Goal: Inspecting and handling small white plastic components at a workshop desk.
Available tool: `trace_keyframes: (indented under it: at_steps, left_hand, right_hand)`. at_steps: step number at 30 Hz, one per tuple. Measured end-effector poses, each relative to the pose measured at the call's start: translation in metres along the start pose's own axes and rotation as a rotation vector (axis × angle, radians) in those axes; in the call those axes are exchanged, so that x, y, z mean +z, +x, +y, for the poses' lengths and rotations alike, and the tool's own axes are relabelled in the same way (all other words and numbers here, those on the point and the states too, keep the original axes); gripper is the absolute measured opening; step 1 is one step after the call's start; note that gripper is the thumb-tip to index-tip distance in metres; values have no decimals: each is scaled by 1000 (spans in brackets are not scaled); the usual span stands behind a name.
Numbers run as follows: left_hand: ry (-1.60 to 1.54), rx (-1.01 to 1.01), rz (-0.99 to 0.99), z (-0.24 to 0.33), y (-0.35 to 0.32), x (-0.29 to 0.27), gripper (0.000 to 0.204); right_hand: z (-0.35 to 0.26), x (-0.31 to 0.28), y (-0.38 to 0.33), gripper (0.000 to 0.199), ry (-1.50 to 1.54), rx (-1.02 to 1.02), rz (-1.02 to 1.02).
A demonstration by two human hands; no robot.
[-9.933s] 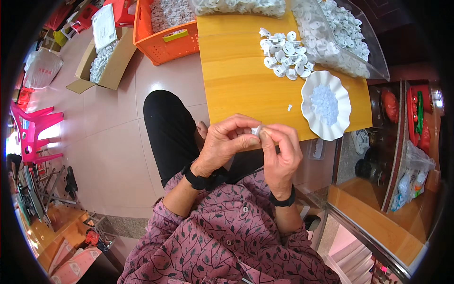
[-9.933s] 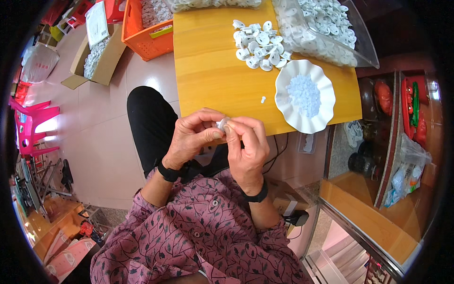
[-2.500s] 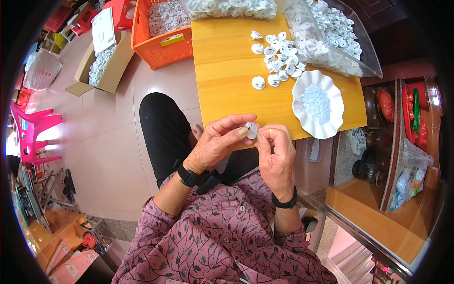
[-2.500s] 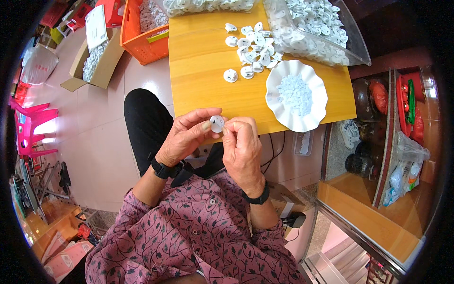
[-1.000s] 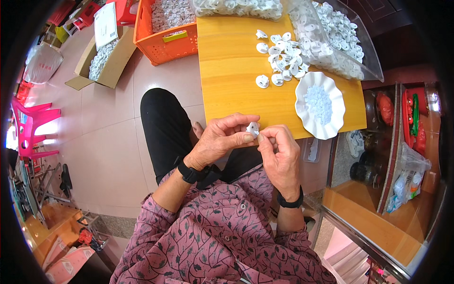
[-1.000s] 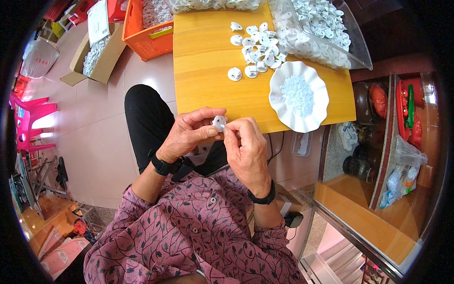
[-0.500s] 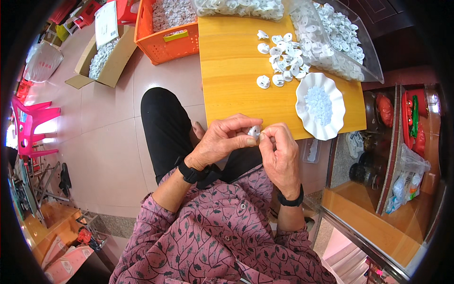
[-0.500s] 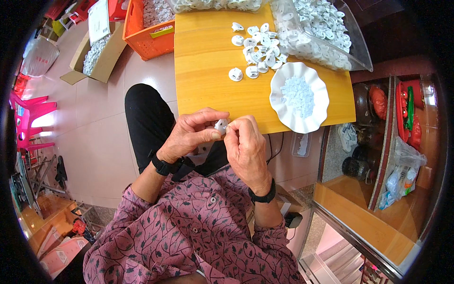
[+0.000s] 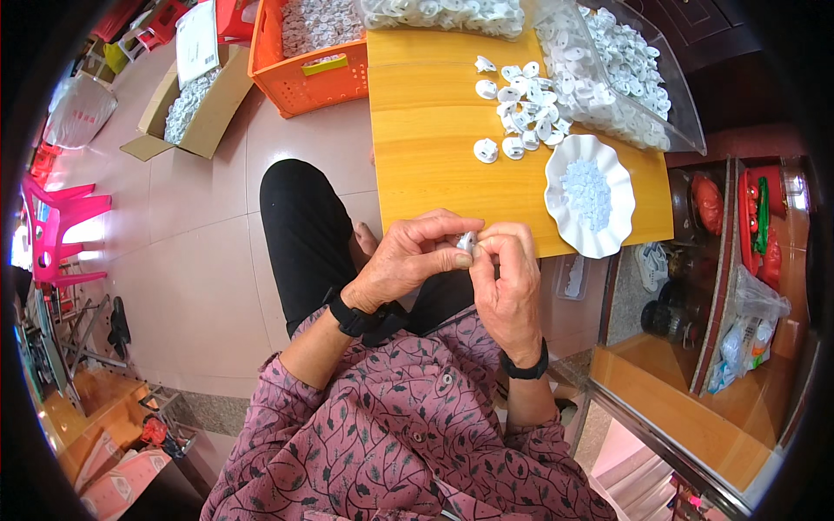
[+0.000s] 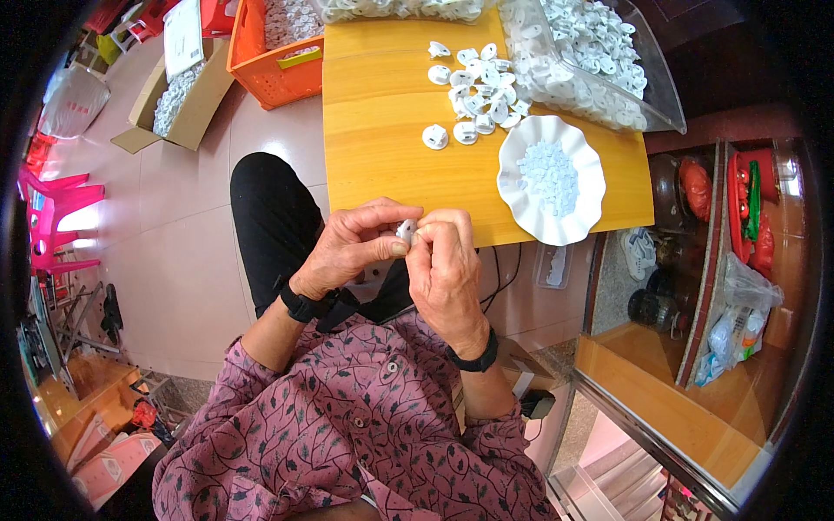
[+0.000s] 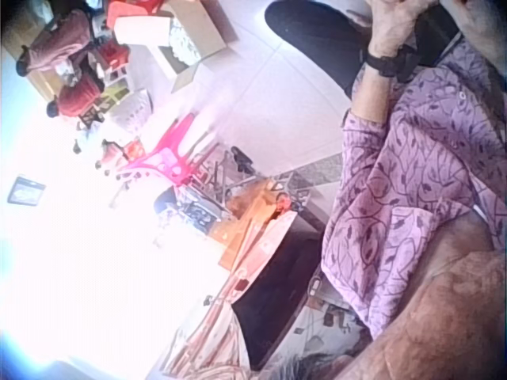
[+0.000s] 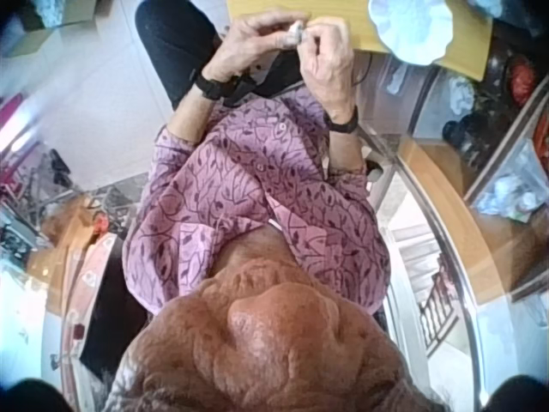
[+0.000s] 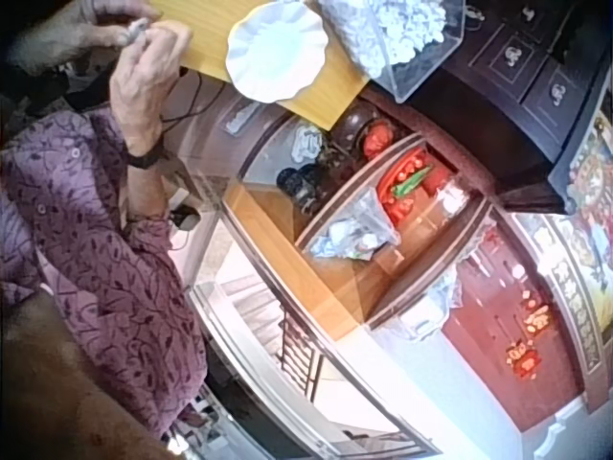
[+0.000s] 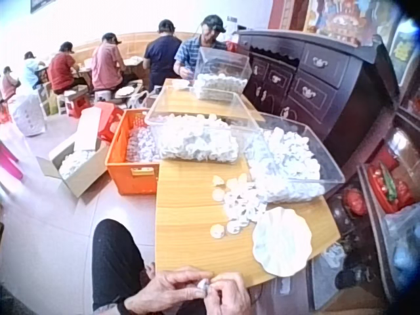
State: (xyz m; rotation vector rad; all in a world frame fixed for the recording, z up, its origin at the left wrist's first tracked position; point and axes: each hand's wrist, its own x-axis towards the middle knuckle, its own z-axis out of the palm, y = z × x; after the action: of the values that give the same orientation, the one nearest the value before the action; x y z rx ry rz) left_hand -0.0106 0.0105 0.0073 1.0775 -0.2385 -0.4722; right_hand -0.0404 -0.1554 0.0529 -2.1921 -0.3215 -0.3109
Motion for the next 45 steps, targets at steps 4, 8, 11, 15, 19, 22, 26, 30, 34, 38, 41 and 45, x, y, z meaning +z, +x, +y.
trace_keyframes:
  at_steps: [4, 8, 11, 15, 19, 22, 26, 30, 34, 38, 41, 45]
  left_hand:
    - [10, -3, 1, 1, 0, -2, 38]
    - [-72, -43, 13, 2, 1, -2, 39]
    - [-103, -38, -2, 0, 2, -3, 39]
    - [-169, -24, -7, 0, 1, -2, 39]
    - [-254, -139, 89, 7, -1, 4, 38]
    - [-68, -149, 94, 29, 8, -3, 36]
    - [191, -129, 149, 82, 49, -4, 40]
    - [322, 51, 102, 139, 119, -25, 42]
    - [495, 632, 13, 183, 213, -96, 37]
    - [196, 453, 163, 187, 217, -70, 35]
    - [384, 381, 291, 153, 200, -55, 36]
    - [686, 94, 173, 108, 163, -32, 28]
  right_hand:
    - [2, -2, 1, 12, 28, -28, 8]
    - [3, -4, 1, 8, 102, 1, 12]
    - [2, -5, 1, 6, 118, 39, 12]
    - [4, -4, 0, 5, 160, 80, 23]
    - [4, -7, -5, 6, 147, 84, 49]
    - [6, -10, -12, 8, 108, 122, 19]
    - [16, -15, -24, 8, 110, 128, 34]
    - [17, -19, -32, 9, 114, 159, 86]
    - [15, -21, -30, 10, 73, 118, 129]
    - [25, -36, -30, 9, -62, 144, 279]
    - [42, -45, -20, 7, -253, 77, 381]
    - [60, -51, -3, 29, -627, 80, 271]
